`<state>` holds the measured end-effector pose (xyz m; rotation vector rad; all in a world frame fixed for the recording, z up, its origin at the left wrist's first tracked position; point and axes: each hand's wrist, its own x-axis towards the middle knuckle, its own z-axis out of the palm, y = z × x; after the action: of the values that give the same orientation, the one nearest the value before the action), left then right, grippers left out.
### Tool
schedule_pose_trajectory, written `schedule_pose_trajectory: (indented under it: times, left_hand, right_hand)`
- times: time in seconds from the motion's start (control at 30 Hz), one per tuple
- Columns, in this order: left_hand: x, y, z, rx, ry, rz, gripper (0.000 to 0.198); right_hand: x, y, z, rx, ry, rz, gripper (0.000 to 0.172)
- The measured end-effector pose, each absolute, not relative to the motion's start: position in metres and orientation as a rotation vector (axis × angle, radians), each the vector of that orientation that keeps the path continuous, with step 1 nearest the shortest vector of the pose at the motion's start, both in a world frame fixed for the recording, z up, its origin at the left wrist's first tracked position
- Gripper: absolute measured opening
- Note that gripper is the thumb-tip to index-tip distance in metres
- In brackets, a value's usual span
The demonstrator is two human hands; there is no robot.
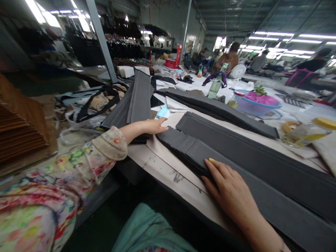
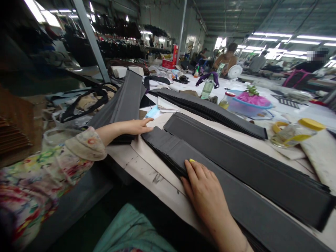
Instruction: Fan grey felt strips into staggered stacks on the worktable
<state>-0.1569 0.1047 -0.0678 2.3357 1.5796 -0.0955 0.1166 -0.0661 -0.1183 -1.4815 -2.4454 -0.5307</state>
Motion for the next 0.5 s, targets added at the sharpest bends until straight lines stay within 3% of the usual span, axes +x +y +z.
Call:
schedule_pose_trajectory:
  times: [0.13, 0.27, 0.4, 0.5]
  left_hand:
    - [-0.153, 0.109, -0.066, 2.233, 1.469, 0.048, 0.064]
    - [-0.146, 0.096, -0.066, 1.695, 1.206, 0.451, 0.062]
    - [-0.135, 0.065, -0.078, 1.101, 0.862, 0.679, 0.046]
    - [-0.12, 0.035, -0.093, 0.888, 0.757, 0.652, 0.037]
  right_hand:
    - [0.116, -0.067, -0.116, -1.515, -2.44, -0.517, 0.041]
    - [0.116, -0.066, -0.117, -1.515, -2.431, -0.503, 0.043]
    - [0.117, -0.066, -0.117, -1.524, -2.417, -0.494, 0.045]
    - [0.115, -0.067, -0.117, -1.541, -2.416, -0.492, 0.046]
